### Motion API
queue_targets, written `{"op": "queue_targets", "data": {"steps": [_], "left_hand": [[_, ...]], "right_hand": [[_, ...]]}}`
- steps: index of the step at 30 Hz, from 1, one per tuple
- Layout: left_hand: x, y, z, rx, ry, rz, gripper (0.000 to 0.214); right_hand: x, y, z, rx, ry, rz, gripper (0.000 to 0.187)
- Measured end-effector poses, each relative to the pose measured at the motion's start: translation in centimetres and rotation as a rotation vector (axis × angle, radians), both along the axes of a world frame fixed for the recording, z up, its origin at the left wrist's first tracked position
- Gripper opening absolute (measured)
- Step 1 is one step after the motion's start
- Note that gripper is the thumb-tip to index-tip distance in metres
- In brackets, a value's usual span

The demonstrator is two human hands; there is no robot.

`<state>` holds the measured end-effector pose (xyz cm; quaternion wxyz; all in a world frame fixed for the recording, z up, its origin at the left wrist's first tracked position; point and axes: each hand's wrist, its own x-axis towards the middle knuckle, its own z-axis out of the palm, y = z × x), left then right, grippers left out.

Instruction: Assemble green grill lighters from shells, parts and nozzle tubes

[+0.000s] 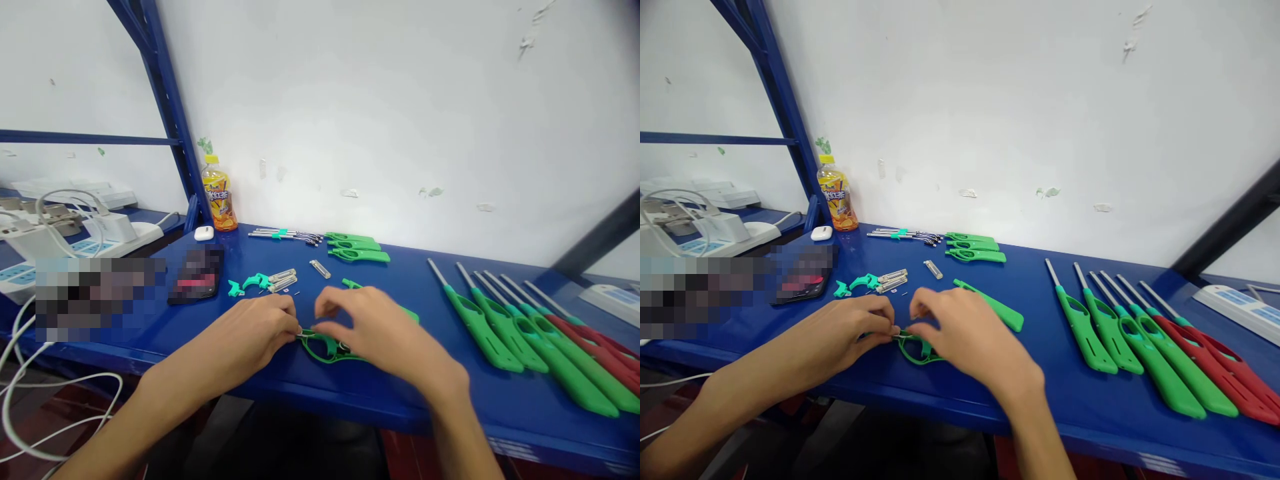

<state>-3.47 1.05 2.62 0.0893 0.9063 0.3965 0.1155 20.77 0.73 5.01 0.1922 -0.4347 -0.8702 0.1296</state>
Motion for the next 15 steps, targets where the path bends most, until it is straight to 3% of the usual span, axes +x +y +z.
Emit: {"op": "queue_targets", "data": {"steps": [2,5,8,15], "left_hand": [[0.0,0.0,0.0,-0.003,0.004,0.007,0.022],[-0.2,0.1,-0.2,0.006,-0.001,-0.007,0.022],[-0.3,0.0,-0.5,0.013,-0.006,-0.005,0.024],[0.0,-0.1,-0.5,0.026,0.003,-0.001,0.028]], "right_hand": [[2.4,0.4,0.4,0.028,0.036,-0.098,0.003],[6.6,1.4,0.4,0.065,0.002,-0.279,0.011],[9.8,2.2,-0.5,-0.035,-0.119,-0.398,0.025],[10.6,3.5,-2.7,-0.166,-0.192,-0.512,0.031]]}}
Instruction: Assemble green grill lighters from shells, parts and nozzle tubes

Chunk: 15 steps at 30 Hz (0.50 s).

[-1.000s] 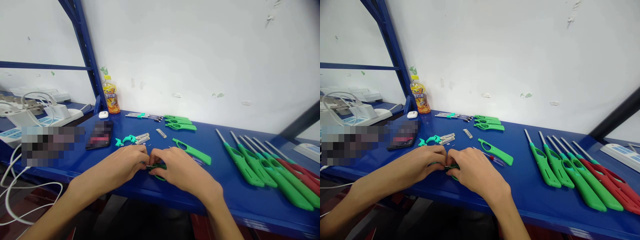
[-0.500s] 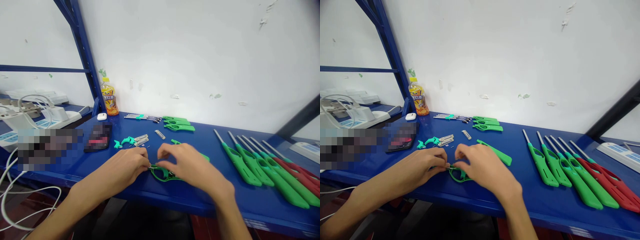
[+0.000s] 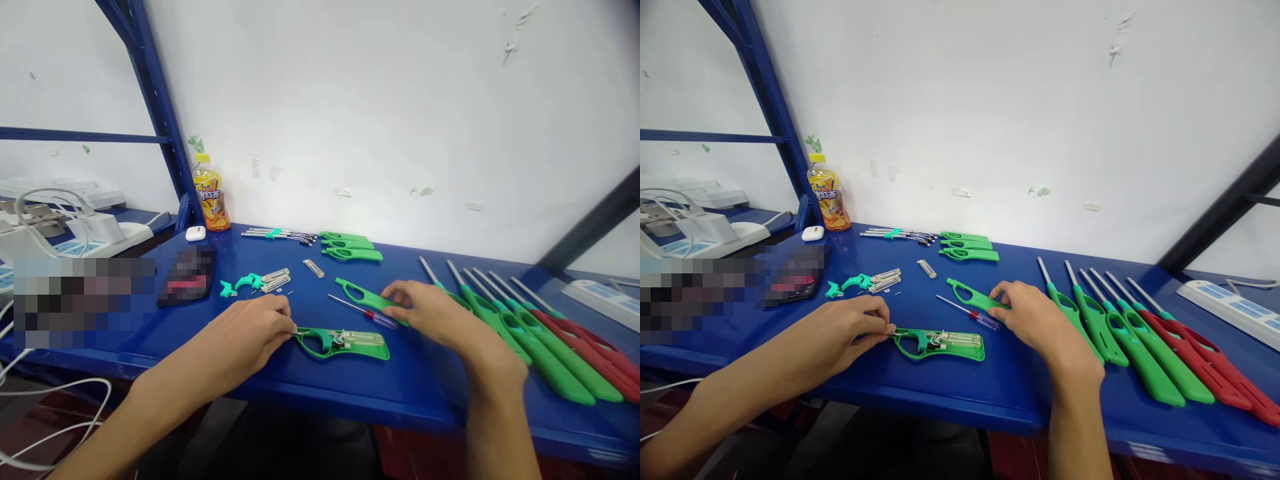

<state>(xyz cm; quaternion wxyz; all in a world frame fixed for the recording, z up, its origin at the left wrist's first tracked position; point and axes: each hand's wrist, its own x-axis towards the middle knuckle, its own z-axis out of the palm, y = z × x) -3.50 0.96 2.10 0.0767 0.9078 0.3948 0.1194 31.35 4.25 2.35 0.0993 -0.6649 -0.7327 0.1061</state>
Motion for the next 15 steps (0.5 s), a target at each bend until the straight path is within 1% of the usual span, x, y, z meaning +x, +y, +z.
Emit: {"op": "queue_targets", "data": {"steps": [3,7,15], "left_hand": [[0.3,-0.1,0.3,-0.007,0.009,0.016,0.027],[0.8,-0.3,0.9,-0.022,0.051,0.037,0.026],[1.8,-0.6,1.0,0.083,0.173,0.039,0.027]], "right_hand": [[0.0,0.2,-0.5,-0.030,-0.016,-0.068,0.029],[0.7,0.1,-0.9,-0.053,-0.030,-0.121,0.025],[1.8,0.3,-2.0,-0.055,-0.071,-0.092,0.025]]}}
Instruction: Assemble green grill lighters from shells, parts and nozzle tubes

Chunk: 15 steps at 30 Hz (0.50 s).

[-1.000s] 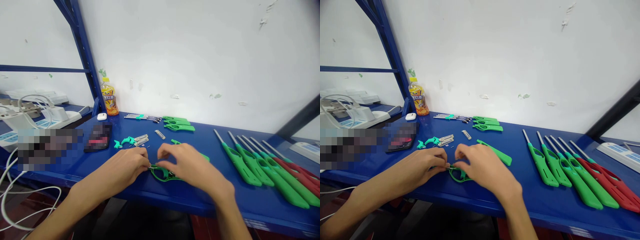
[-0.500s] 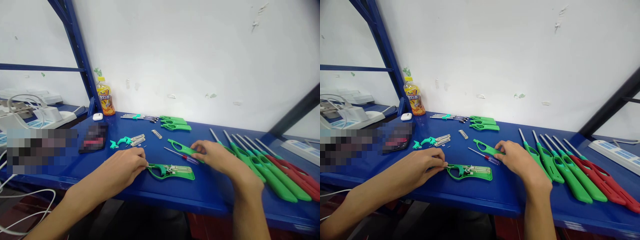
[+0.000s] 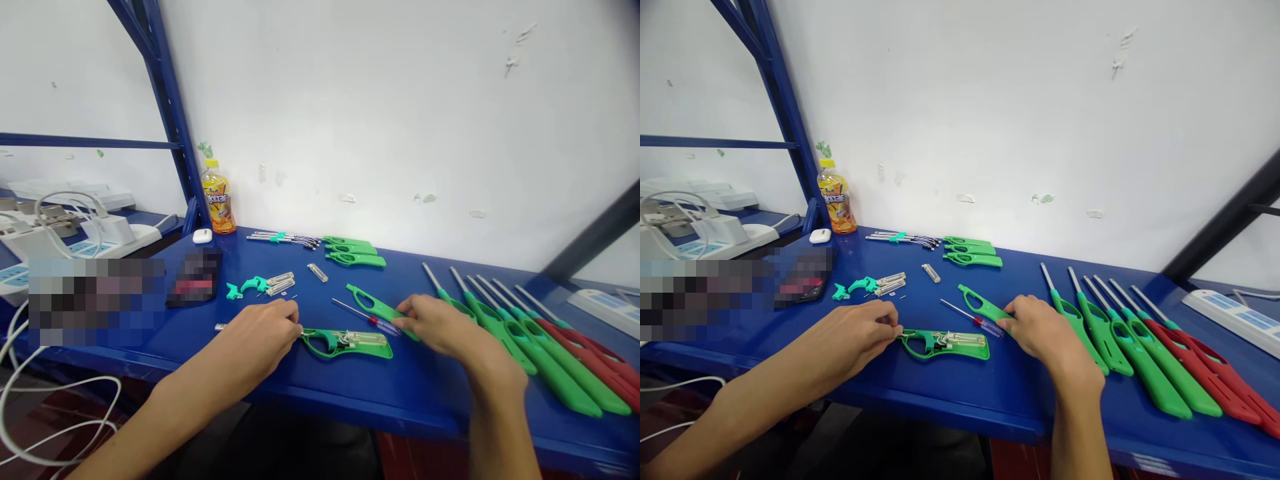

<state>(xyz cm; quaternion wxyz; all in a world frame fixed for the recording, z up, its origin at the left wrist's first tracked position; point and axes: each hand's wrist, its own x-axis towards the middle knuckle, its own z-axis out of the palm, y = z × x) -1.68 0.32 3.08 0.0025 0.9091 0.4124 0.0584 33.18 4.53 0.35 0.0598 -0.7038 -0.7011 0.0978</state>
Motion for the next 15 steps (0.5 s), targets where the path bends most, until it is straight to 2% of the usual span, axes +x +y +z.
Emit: {"op": "queue_targets", "data": {"steps": [9,15], "left_hand": [[-0.2,0.1,0.7,-0.021,0.058,0.045,0.027],[-0.5,0.2,0.8,-0.020,0.042,0.038,0.026]], "right_hand": [[0.9,0.1,-1.6,0.081,0.010,0.082,0.017],[1.2,0.4,-2.6,0.136,0.006,0.098,0.023]]}}
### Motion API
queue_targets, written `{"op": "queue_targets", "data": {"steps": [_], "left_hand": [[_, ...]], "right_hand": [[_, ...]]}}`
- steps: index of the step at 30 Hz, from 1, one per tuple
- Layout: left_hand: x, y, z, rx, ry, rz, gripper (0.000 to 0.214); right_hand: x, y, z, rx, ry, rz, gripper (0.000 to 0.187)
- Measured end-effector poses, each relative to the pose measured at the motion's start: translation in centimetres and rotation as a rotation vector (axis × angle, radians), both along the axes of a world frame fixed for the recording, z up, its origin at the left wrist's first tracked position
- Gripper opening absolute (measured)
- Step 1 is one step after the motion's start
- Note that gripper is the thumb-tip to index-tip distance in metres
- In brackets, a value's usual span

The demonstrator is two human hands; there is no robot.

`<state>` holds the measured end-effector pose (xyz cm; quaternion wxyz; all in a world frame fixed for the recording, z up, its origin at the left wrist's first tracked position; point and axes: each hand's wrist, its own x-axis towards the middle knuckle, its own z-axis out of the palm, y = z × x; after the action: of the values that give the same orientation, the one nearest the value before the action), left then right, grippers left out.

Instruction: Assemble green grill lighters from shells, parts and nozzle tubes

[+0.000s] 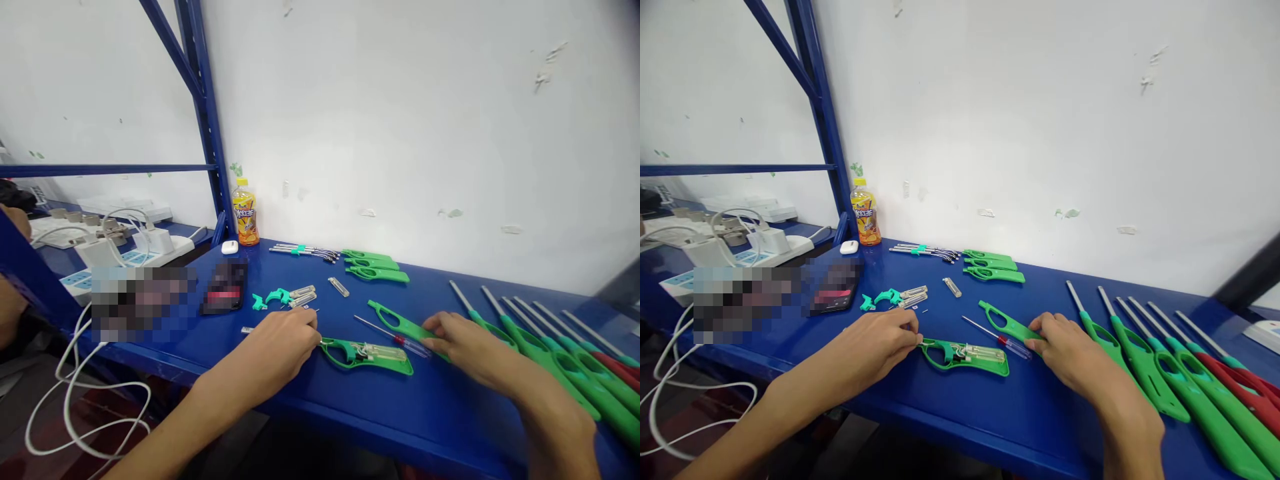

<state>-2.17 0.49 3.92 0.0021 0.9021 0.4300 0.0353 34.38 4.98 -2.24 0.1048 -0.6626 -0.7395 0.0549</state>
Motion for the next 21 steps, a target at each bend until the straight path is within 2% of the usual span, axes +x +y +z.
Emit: {"op": "queue_targets", "data": {"steps": [5,11,21], "left_hand": [[0.0,0.4,-0.4,-0.003,-0.044,0.009,0.025],[-0.2,0.8,-0.8,0.006,-0.088,-0.003,0.024],[-0.4,0.9,-0.8,0.001,-0.138,-0.021,0.022]], "right_hand": [[-0.6,0.9,-0.7,0.050,-0.027,0.009,0.033],[-0.9,1.2,-0.9,0.060,-0.043,0.029,0.025],[-0.9,0.9,-0.4,0.091,0.022,0.075,0.023]]}}
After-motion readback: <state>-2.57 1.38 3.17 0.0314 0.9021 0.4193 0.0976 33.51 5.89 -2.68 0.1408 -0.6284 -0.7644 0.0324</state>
